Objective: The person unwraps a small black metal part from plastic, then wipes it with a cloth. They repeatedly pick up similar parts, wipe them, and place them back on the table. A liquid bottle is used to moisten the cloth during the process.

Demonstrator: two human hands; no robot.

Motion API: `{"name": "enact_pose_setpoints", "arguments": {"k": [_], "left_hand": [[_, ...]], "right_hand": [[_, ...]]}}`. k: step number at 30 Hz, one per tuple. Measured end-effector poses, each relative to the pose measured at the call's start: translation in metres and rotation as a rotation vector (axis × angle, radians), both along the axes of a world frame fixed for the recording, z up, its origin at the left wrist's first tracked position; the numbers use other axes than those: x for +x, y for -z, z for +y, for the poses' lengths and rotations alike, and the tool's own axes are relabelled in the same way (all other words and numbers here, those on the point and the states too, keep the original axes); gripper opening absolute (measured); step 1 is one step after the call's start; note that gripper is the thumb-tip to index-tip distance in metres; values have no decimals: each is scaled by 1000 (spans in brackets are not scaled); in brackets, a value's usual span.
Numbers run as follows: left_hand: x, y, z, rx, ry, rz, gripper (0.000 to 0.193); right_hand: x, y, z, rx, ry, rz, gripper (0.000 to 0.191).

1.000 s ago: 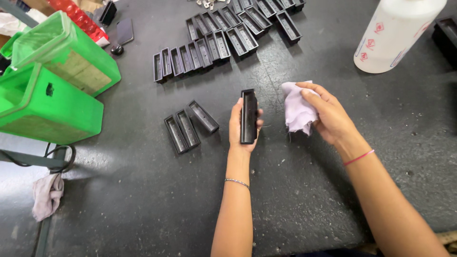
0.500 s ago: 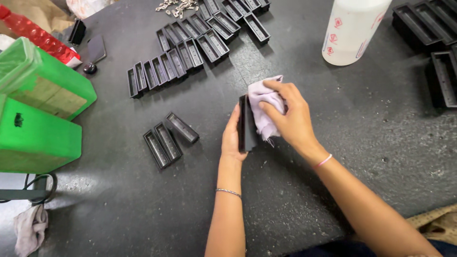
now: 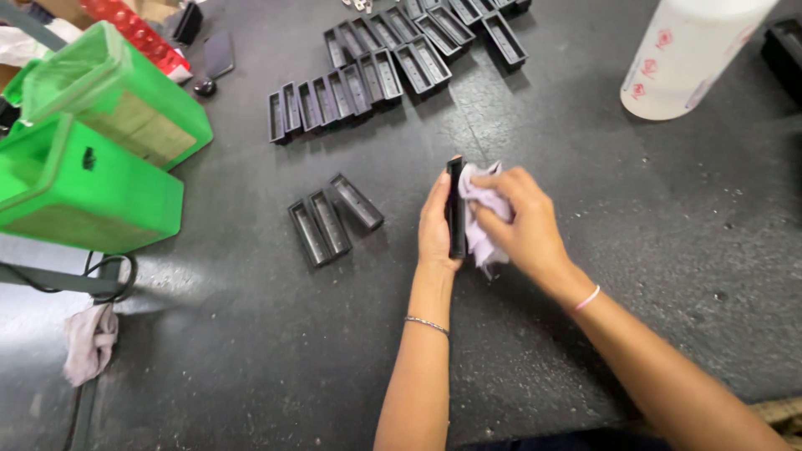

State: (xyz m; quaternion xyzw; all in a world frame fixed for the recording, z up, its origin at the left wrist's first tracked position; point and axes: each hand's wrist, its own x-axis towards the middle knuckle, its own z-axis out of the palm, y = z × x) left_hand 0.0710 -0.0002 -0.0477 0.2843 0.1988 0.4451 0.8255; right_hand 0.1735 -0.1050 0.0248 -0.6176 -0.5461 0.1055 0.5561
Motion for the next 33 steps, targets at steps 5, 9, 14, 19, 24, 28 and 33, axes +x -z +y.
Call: {"name": "enact_pose_setpoints", "arguments": {"k": [5, 9, 14, 19, 24, 28, 33], "left_hand": [[-9, 8, 5, -123, -24, -20, 43], [-13, 19, 14, -102, -17, -74, 44], [-35, 22, 42, -17, -74, -174, 45], [-35, 16, 38, -3, 5, -171, 43], [-15, 1, 17, 23, 59, -29, 47], [-5, -1, 7, 7, 99, -40, 48], [-19, 6, 20, 2, 46, -94, 46]], "right_hand": [[3, -8, -2, -101, -210, -8, 34], [-2, -8, -3, -184, -283, -20, 35], [2, -14, -8, -326, -640, -30, 33], [39, -24, -10, -225, -512, 17, 31], [38, -18, -4, -11, -62, 96, 34], [23, -13, -3, -75, -67, 40, 35], [24, -14, -9, -349, -611, -39, 36]]}}
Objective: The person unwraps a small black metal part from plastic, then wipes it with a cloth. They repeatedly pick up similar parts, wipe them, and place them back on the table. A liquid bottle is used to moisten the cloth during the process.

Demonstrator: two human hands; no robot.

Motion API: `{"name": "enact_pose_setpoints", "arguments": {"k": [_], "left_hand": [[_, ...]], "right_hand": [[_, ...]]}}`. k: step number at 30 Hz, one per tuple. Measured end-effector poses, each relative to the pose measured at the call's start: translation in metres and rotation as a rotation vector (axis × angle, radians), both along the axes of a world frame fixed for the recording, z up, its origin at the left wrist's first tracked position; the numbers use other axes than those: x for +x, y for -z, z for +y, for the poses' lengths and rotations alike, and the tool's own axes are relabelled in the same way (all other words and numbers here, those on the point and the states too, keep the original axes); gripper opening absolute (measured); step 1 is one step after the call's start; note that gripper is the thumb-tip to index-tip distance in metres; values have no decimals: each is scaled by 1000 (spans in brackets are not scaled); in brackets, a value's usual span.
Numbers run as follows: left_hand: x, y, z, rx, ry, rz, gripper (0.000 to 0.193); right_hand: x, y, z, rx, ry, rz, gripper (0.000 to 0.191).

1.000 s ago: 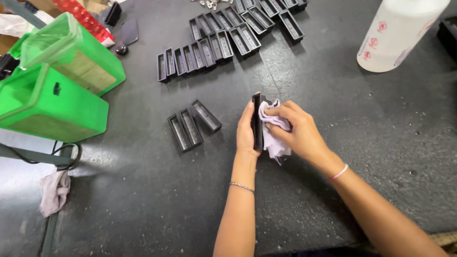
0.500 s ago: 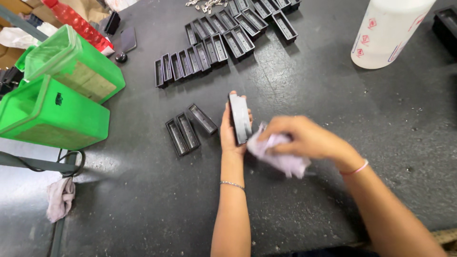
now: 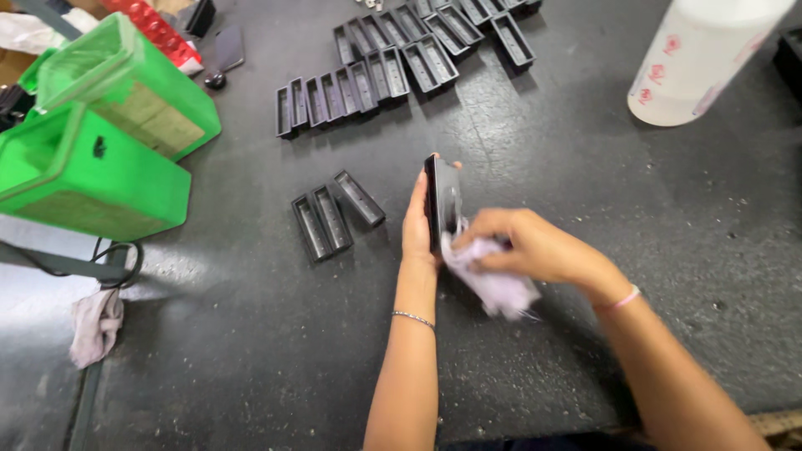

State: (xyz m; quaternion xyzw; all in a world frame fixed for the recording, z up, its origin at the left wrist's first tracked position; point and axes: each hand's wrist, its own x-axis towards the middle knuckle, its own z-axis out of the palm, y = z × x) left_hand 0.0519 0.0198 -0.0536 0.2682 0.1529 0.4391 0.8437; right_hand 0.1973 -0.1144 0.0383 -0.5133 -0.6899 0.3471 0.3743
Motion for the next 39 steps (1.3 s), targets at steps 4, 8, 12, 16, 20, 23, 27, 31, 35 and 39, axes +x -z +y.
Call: {"name": "enact_pose_setpoints", "arguments": {"k": [4, 8, 12, 16, 20, 23, 27, 31, 35, 39], "left_hand": [[3, 10, 9, -72, -15, -61, 43], [4, 14, 10, -199, 62, -285, 39], [4, 11, 6, -239, 22, -160, 41], [6, 8, 4, -194, 49, -168, 41], [9, 8, 3, -128, 49, -158, 42], [11, 6, 1, -96, 6, -113, 44], [16, 1, -2, -97, -40, -38, 47], [18, -3, -4, -69, -86, 61, 52], [17, -2, -2, -57, -55, 143, 51], [19, 4, 1, -50, -68, 122, 43]], "right_hand": [[13, -2, -3, -127, -367, -70, 38], [39, -7, -2, -194, 54, -44, 37], [56, -3, 3, -121, 453, 367, 39], [61, 7, 8, 1, 536, 512, 35], [62, 12, 10, -3, 547, 552, 34], [62, 13, 11, -19, 564, 551, 34], [64, 15, 12, -7, 563, 559, 34], [66, 19, 13, -1, 573, 523, 34], [67, 22, 15, -4, 580, 496, 34], [67, 25, 16, -18, 588, 464, 35]]}}
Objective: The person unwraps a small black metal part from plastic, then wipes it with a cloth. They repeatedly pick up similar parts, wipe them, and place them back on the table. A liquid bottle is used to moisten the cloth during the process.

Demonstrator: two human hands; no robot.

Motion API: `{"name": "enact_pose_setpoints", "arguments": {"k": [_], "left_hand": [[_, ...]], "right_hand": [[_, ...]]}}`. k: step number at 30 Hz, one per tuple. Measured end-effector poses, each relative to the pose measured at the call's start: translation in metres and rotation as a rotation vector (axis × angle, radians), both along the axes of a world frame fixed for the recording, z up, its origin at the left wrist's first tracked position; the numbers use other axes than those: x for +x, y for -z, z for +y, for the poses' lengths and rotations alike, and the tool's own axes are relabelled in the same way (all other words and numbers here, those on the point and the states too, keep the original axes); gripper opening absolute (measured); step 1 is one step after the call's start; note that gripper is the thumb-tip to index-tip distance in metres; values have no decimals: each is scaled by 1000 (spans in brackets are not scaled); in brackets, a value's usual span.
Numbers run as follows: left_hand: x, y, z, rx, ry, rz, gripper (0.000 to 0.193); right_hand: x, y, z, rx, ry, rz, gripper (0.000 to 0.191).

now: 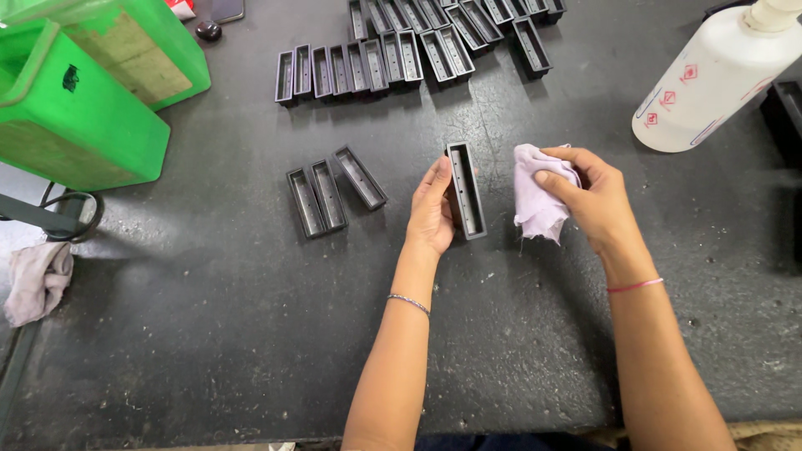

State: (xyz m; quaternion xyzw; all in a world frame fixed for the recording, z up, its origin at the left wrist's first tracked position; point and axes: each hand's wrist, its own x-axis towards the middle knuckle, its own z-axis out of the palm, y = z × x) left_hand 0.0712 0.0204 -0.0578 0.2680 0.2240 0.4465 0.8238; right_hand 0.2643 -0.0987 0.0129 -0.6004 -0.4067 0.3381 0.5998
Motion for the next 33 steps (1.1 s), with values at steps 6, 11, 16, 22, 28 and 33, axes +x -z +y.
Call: {"name": "enact_pose_setpoints", "arguments": {"k": [6, 11, 16, 22, 28, 33], "left_hand": [[2, 4, 0, -20, 13, 27, 43], [2, 2, -1, 1, 2, 41, 48], [-1, 3, -1, -12, 52, 34, 58], [1, 1, 1, -98, 104, -54, 68], [3, -11, -10, -135, 118, -150, 68], [10, -21, -18, -60, 68, 50, 58]], "right_hand": [[-2, 2, 1, -6, -9, 1, 36], [-3, 0, 0, -5, -21, 14, 36], [-3, 0, 0, 2, -21, 12, 37], [-1, 2, 2, -19, -12, 39, 37], [-2, 2, 1, -5, -19, 54, 37], [2, 0, 0, 41, 35, 13, 36]]}}
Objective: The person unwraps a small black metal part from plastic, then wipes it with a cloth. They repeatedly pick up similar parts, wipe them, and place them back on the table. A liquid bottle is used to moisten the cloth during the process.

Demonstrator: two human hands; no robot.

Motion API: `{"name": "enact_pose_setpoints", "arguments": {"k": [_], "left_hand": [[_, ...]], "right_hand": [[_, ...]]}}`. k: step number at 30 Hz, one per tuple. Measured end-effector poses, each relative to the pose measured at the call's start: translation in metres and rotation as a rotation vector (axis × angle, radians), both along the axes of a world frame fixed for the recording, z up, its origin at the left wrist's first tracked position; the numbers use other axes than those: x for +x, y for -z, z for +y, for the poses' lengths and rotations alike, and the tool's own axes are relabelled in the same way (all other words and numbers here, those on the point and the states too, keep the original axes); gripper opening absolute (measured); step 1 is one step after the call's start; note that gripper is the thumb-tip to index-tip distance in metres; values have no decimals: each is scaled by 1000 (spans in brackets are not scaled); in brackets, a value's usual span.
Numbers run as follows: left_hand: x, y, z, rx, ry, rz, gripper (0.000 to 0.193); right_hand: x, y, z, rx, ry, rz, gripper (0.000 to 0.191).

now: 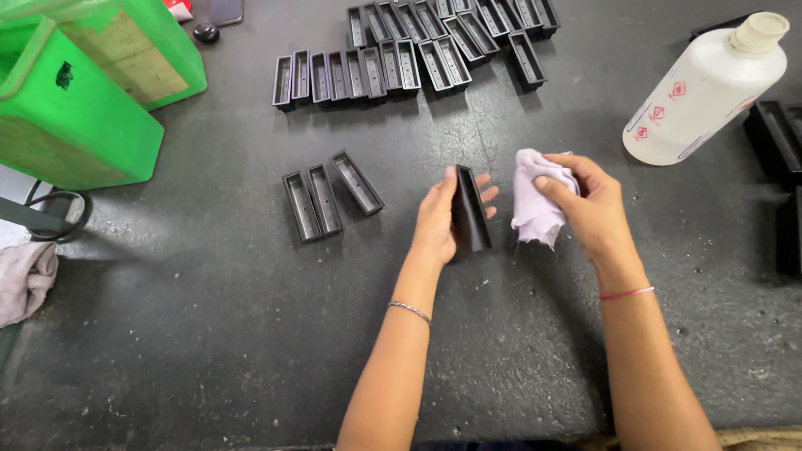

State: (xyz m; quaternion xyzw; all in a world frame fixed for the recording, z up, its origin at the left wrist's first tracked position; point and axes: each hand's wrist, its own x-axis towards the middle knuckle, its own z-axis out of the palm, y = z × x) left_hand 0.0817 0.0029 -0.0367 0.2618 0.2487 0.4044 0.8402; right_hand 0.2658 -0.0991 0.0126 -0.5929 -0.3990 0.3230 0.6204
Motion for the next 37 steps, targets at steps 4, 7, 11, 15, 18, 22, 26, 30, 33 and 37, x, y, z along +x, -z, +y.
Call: {"name": "enact_pose_setpoints", "arguments": {"k": [4, 7, 11, 15, 18, 22, 26, 30, 33, 37], "left_hand": [[2, 1, -3, 115, -27, 199, 44], [1, 4, -1, 160, -12, 114, 41], [0, 4, -3, 226, 18, 14, 41], [5, -4, -8, 461, -8, 192, 47], [10, -8, -18, 489, 7, 127, 48], [25, -7, -33, 565, -35, 46, 48], [26, -7, -39, 602, -150, 67, 47], [9, -12, -20, 551, -360, 104, 47], [-15, -18, 2, 622, -554, 163, 47], [-31, -17, 18, 550, -569, -18, 49]], "right_hand": [[1, -2, 0, 31, 29, -25, 35], [-3, -5, -1, 69, 24, -71, 35], [-19, -15, -3, 107, 75, -150, 36], [-45, -25, -11, 166, 182, -541, 37], [-66, -27, -13, 220, 215, -752, 40], [-79, -26, -13, 226, 212, -793, 42], [-86, -23, -11, 210, 193, -847, 41], [-92, -20, -15, 124, 44, -876, 39], [-91, -19, -13, 48, -82, -904, 35], [-74, -18, -9, -93, -109, -976, 32]]}}
